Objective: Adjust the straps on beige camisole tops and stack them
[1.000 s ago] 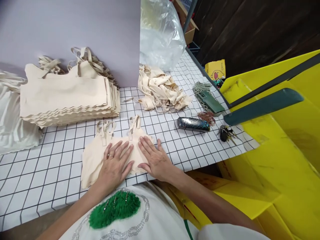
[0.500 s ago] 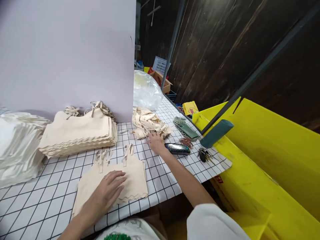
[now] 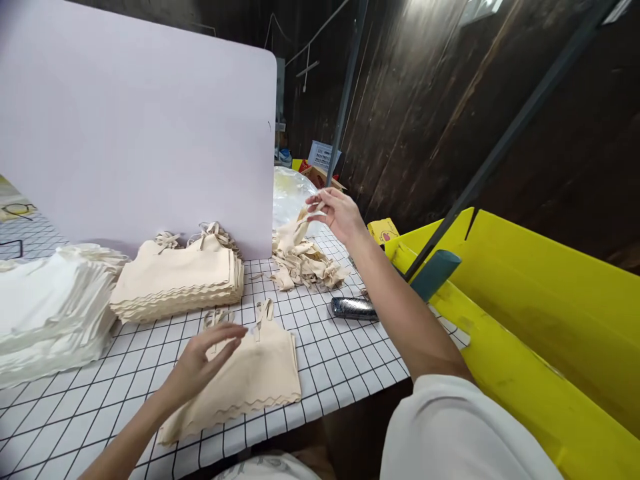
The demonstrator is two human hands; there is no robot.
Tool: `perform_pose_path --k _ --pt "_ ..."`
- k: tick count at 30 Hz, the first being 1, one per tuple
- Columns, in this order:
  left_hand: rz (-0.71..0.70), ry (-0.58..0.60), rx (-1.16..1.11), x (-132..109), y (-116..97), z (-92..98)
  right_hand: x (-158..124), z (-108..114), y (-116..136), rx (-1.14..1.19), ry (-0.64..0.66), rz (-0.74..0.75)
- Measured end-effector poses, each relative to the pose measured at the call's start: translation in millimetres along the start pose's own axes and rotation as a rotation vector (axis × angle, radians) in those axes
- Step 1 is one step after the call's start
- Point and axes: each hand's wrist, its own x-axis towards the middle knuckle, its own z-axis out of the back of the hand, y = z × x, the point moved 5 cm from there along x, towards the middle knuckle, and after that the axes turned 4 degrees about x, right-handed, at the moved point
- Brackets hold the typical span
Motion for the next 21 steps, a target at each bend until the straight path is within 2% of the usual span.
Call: perform_pose_path --k 4,7,9,12,14,17,21 --pt "0.106 -0.058 -0.236 59 -3 -4.7 -6 -43 63 0.03 0.067 0.16" --pt "0.169 0.034 -0.403 88 -16 -21.1 -15 -70 91 0.022 0.13 0.195" --pt "0.145 0.129 -0.532 95 -35 -32.8 -22 -84 98 0.017 0.155 0.187" --pt "0.11 0.294 -0.793 90 -67 -47.0 -30 -97 94 0.022 0.157 0.164" --pt "0.177 0.358 -0.948 80 -81 -52.0 -35 -102 84 0.039 0.166 0.144" --pt "0.333 0.342 -1.109 65 -88 -51.1 -40 -107 64 0.065 0.202 0.082" --pt "0.442 0.296 -1.24 53 -86 -41.2 -43 -102 33 0.094 0.212 -0.009"
